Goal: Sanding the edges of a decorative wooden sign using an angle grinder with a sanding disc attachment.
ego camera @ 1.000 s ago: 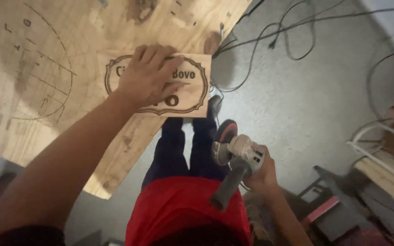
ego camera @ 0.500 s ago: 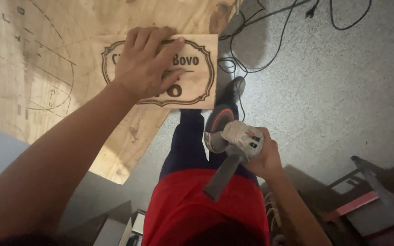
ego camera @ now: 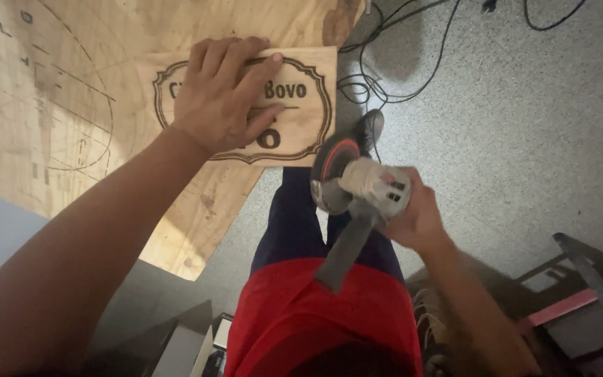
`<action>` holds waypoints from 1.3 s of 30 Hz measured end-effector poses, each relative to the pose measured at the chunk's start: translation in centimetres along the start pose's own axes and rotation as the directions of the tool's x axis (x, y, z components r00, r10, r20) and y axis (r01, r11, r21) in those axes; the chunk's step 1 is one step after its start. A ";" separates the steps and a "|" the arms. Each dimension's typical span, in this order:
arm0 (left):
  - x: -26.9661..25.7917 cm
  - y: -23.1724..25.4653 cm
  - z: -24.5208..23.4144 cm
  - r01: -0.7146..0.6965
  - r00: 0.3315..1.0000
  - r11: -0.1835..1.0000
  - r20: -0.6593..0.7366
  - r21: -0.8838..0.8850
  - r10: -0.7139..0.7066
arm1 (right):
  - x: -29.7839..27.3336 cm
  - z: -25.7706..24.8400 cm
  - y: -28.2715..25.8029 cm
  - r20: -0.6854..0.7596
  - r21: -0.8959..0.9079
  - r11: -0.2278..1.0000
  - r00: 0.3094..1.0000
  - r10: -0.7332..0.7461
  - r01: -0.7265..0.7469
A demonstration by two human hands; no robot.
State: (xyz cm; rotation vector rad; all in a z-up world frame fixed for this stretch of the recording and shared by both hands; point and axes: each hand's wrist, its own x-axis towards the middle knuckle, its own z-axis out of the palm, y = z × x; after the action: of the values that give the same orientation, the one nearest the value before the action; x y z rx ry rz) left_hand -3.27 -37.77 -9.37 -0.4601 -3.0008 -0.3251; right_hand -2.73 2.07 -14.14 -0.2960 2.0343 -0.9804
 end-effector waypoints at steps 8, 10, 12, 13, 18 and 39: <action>0.0 0.1 0.0 0.008 1.000 0.998 0.026 -0.067 -0.006 | -0.5 -2.1 -3.8 0.123 -0.193 0.895 0.895 0.429 -0.402; 0.1 0.1 -0.1 0.009 1.000 0.998 0.025 -0.059 -0.008 | -1.9 -2.0 -3.7 0.165 -0.239 0.870 0.864 0.475 -0.432; 0.3 0.1 -0.3 -0.018 1.000 0.999 -0.015 -0.027 0.018 | -3.2 -2.1 -4.7 0.219 -0.276 0.843 0.824 0.523 -0.462; 0.4 0.0 -0.2 -0.020 1.000 0.999 -0.015 -0.028 0.019 | -3.4 -2.2 -4.8 0.218 -0.274 0.843 0.824 0.523 -0.463; 0.5 0.1 -0.2 -0.041 0.997 0.999 -0.062 -0.028 0.040 | -5.8 -1.8 -1.9 0.192 -0.273 0.884 0.879 0.437 -0.379; 0.2 -0.1 -0.2 0.008 1.000 0.999 0.014 -0.050 -0.007 | 3.1 -6.0 -7.9 0.030 -0.471 0.868 0.980 0.196 -0.159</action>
State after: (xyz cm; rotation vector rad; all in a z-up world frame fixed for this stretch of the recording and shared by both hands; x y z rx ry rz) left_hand -3.42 -37.84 -9.13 -0.4578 -3.0147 -0.4001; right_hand -10.33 -1.62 -8.08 -0.3846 2.1623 -0.3464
